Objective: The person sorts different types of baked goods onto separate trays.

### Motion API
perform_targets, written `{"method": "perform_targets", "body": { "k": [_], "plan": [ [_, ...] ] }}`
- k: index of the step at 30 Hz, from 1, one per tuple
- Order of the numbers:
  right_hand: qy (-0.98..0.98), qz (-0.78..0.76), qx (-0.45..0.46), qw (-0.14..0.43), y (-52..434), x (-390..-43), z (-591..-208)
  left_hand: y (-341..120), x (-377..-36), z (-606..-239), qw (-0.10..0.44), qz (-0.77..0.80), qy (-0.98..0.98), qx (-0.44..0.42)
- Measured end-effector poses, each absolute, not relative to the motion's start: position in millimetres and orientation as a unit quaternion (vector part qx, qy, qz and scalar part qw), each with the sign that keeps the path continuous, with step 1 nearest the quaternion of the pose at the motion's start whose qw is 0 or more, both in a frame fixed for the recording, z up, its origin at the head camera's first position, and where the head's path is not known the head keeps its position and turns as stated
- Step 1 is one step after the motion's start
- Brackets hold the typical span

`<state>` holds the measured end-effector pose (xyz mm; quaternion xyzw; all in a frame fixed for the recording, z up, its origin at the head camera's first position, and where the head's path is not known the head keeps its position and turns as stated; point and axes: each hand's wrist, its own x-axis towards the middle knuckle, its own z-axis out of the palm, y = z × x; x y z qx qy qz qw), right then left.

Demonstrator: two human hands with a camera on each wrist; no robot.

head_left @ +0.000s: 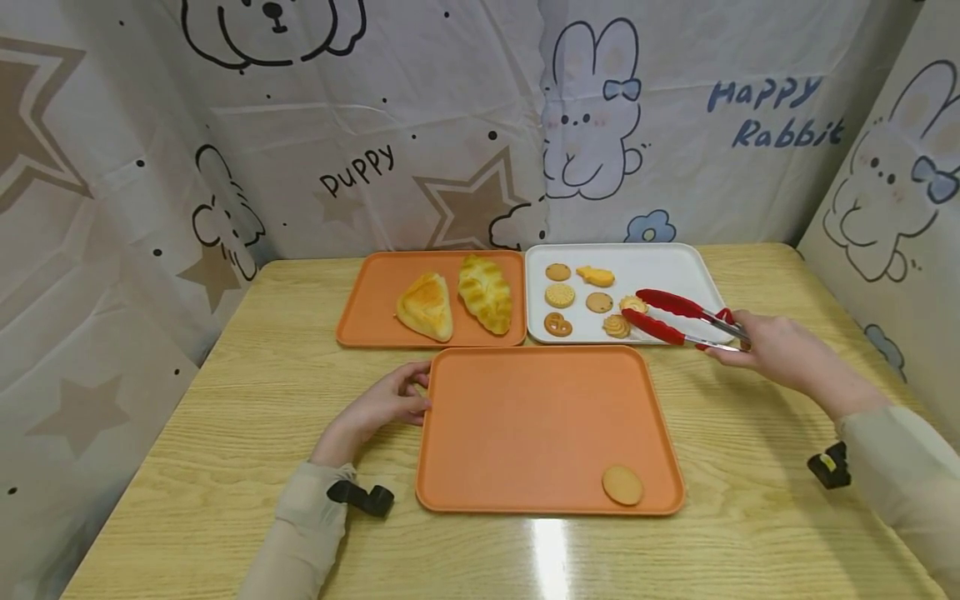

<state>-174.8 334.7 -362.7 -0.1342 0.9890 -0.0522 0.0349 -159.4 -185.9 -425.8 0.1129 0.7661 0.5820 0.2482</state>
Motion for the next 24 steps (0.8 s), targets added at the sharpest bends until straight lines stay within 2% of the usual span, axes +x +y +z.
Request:
{"method": "perform_targets", "body": {
  "k": [8, 16, 24],
  "plan": [
    [0.991, -0.05, -0.12, 0.04, 335.5, -178.8, -367.5, -186.0, -159.7, -425.9, 0.249, 0.581, 0.766, 0.115],
    [0.991, -0.071, -0.094, 0.071, 337.3, -177.9, -369.6, -186.2, -159.6, -426.3, 0.248, 0.584, 0.765, 0.113],
    [0.992, -0.069, -0.087, 0.063, 338.1, -173.3, -364.8, -186.3, -159.5, -425.8, 0.248, 0.583, 0.765, 0.116]
  ]
}}
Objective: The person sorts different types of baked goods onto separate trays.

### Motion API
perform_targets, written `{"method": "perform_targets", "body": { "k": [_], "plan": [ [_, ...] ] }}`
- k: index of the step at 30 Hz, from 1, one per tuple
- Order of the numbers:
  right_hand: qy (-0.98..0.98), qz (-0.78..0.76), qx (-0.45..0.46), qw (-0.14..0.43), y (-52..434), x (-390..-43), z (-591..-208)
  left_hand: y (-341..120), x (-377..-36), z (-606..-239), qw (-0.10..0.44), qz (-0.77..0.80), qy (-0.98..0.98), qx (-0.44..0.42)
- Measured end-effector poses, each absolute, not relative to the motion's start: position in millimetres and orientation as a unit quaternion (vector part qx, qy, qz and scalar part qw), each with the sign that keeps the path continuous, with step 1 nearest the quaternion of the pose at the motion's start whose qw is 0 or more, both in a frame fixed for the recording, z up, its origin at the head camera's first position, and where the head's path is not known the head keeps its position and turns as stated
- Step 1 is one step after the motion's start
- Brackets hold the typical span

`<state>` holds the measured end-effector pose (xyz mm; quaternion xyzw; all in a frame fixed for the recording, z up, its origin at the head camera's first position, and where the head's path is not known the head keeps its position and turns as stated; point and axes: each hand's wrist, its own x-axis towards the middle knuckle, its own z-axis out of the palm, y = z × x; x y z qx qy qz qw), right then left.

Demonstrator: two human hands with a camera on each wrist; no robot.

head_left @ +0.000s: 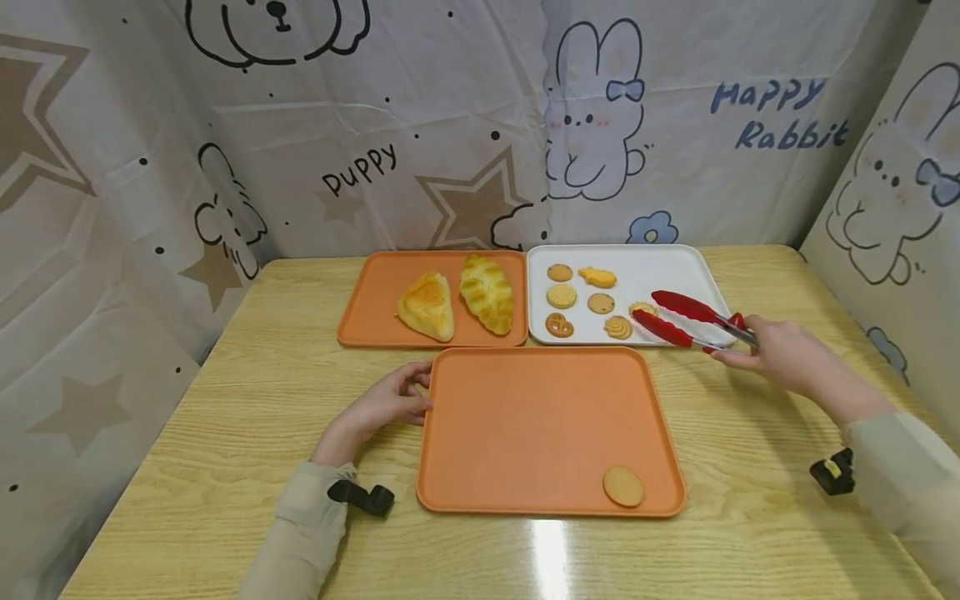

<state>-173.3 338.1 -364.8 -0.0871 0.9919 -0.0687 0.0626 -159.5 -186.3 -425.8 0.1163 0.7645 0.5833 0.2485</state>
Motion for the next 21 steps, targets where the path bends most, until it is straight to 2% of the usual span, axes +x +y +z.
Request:
{"method": "perform_targets", "body": {
  "k": [11, 21],
  "plan": [
    [0.988, -0.067, -0.137, 0.002, 332.0, -139.5, -349.5, -187.0, -160.0, -428.0, 0.247, 0.583, 0.766, 0.115],
    [0.977, -0.068, -0.203, 0.013, 320.5, -101.5, -348.4, -187.2, -159.6, -426.1, 0.249, 0.585, 0.763, 0.115]
  ]
}}
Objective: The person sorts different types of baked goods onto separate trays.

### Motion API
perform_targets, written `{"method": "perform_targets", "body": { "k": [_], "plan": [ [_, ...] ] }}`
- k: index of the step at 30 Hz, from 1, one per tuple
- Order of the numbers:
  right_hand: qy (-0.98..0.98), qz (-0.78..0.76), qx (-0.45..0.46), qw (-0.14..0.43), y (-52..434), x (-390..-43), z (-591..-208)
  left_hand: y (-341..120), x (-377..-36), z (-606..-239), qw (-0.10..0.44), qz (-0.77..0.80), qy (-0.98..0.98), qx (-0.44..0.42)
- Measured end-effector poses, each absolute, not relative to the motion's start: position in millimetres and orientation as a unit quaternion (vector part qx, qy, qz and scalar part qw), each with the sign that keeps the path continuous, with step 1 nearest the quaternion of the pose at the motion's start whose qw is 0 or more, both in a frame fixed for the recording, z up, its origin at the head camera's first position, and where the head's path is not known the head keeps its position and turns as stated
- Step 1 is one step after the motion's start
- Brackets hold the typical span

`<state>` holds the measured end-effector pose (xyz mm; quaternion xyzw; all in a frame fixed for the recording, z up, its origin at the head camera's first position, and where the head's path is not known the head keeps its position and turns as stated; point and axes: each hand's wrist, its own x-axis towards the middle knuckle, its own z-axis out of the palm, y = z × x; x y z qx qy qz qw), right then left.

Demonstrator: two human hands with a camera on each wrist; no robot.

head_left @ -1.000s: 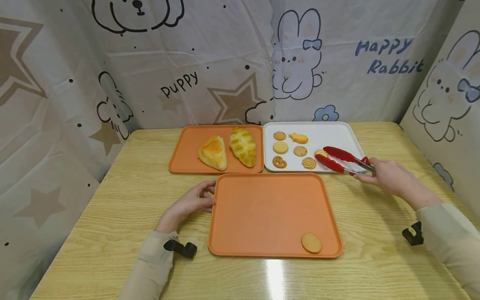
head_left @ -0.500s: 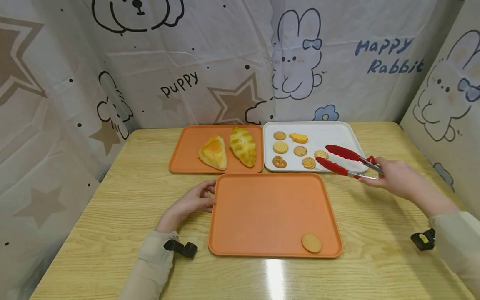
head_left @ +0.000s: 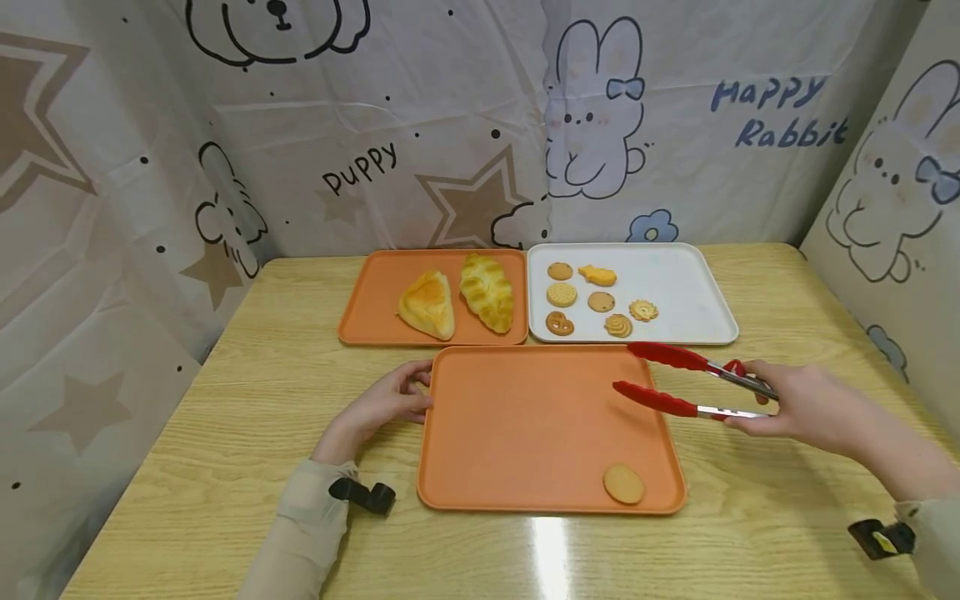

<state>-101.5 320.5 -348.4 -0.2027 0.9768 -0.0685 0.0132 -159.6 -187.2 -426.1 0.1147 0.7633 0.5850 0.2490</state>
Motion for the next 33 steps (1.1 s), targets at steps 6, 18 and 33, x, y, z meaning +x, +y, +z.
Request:
{"method": "perform_targets", "body": {
  "k": [6, 18, 33],
  "plan": [
    [0.96, -0.07, -0.267, -0.049, 318.8, -80.9, -357.2, -186.2, -159.6, -426.4, 0.247, 0.583, 0.765, 0.116],
    [0.943, -0.083, -0.32, -0.029, 313.2, -61.2, -361.3, -185.8, -159.9, -427.0, 0.247, 0.579, 0.77, 0.11],
    [0.955, -0.065, -0.286, -0.035, 304.4, -67.5, -363.4, -186.3, -160.3, -426.5, 0.247, 0.58, 0.768, 0.117]
  ]
}}
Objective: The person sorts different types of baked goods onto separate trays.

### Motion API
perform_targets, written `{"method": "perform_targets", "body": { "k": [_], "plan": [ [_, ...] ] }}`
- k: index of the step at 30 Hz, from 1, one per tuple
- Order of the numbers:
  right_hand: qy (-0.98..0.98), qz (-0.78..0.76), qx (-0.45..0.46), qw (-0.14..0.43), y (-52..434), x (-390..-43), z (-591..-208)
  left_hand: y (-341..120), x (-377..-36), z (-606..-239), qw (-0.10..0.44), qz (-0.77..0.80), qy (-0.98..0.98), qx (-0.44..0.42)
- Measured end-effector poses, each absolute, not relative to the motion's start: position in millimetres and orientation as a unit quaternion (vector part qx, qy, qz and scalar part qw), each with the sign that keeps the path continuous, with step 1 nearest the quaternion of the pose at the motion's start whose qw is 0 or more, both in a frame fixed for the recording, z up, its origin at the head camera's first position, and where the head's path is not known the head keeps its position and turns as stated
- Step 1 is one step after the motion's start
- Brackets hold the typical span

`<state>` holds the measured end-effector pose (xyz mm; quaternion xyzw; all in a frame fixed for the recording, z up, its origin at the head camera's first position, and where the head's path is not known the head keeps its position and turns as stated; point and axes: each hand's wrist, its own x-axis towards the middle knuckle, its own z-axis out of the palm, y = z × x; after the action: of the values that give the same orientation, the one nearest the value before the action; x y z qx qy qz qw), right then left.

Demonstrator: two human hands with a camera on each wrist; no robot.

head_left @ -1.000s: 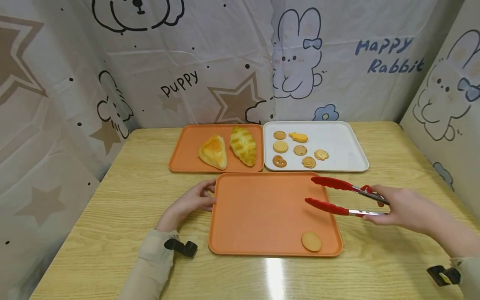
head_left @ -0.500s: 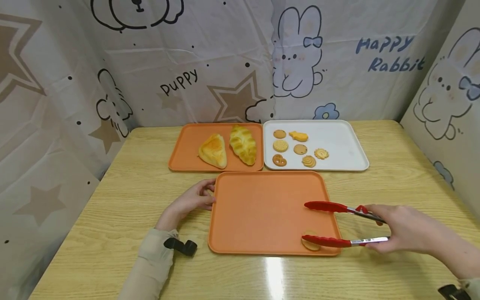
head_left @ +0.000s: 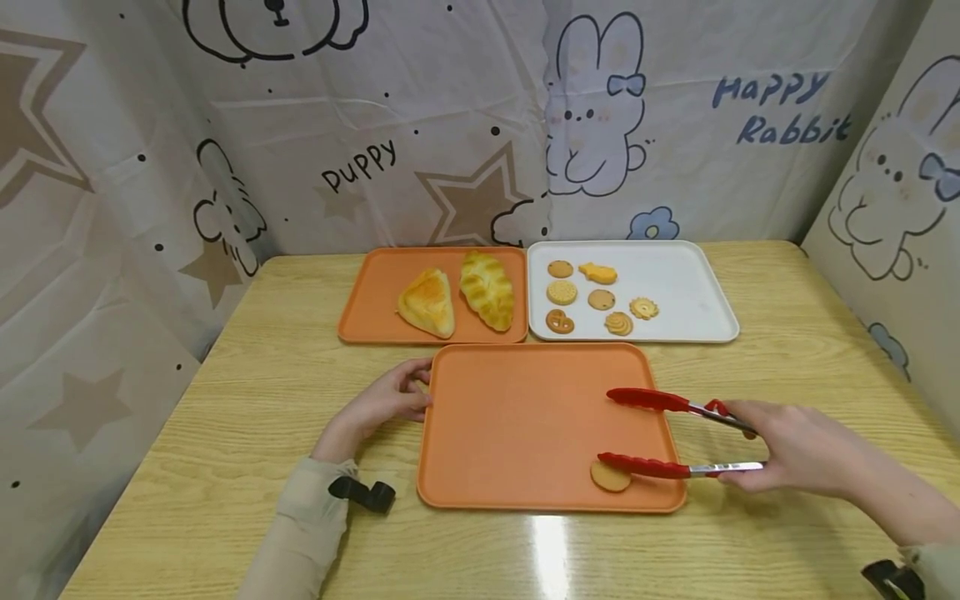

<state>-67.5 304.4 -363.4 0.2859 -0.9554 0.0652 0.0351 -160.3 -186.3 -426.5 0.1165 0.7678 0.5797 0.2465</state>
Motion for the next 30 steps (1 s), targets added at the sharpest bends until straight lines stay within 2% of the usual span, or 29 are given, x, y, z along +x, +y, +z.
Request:
{"method": "perform_targets", "body": {
  "k": [6, 10, 13, 18, 30],
  "plan": [
    [-0.941, 0.073, 0.329, 0.03, 308.0, -64.1, -363.8, -186.5, -160.7, -427.7, 0.247, 0.581, 0.767, 0.115],
    [-0.933, 0.074, 0.346, 0.064, 308.2, -60.1, -366.7, -187.5, -160.9, -427.4, 0.243, 0.582, 0.768, 0.111],
    [-0.931, 0.076, 0.35, 0.072, 307.2, -58.9, -368.2, -187.7, -161.1, -427.2, 0.241, 0.581, 0.77, 0.109],
    [-0.93, 0.09, 0.352, 0.055, 305.1, -60.4, -369.3, -187.6, -161.1, -427.3, 0.243, 0.578, 0.771, 0.111],
    [-0.928, 0.093, 0.351, 0.08, 305.8, -64.1, -374.0, -186.9, -161.2, -428.3, 0.244, 0.576, 0.772, 0.11]
  ]
}}
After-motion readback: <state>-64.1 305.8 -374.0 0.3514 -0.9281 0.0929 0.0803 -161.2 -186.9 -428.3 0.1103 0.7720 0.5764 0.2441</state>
